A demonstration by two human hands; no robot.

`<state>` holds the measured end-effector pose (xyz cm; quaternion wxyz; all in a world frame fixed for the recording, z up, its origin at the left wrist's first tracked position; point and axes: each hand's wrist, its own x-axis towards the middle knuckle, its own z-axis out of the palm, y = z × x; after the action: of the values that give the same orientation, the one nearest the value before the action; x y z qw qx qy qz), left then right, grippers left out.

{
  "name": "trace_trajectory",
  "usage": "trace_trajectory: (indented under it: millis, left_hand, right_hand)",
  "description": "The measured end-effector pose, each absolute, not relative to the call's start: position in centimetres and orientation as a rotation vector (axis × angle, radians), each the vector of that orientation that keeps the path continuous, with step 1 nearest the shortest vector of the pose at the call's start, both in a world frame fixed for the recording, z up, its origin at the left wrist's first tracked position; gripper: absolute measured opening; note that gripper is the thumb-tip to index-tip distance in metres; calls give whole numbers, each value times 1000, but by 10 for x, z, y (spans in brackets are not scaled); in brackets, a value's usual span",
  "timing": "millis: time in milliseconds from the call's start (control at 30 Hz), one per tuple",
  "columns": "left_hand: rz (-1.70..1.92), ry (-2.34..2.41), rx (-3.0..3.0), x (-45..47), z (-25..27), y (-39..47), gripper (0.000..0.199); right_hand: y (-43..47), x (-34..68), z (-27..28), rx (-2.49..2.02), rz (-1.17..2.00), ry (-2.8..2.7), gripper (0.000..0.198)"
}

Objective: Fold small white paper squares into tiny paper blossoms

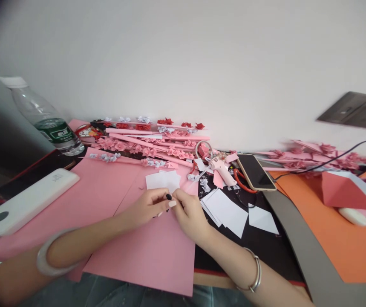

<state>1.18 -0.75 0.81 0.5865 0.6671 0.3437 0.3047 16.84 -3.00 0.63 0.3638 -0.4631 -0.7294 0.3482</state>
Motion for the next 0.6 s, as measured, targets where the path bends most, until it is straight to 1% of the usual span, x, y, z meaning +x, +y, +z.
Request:
trace_trajectory:
  millis: [133, 467, 600]
  left_hand:
    - [771, 779, 1536, 13, 5, -8, 35]
    - [906, 862, 1463, 24, 8, -24, 33]
    - [961, 917, 1454, 27, 6, -27, 31]
  right_hand:
    - [-33, 163, 4, -1211, 919, -1797, 27]
    - [-37, 155, 6, -1241, 740, -1800, 26]
    - [-35, 154, 4, -1273, 745, -1796, 26]
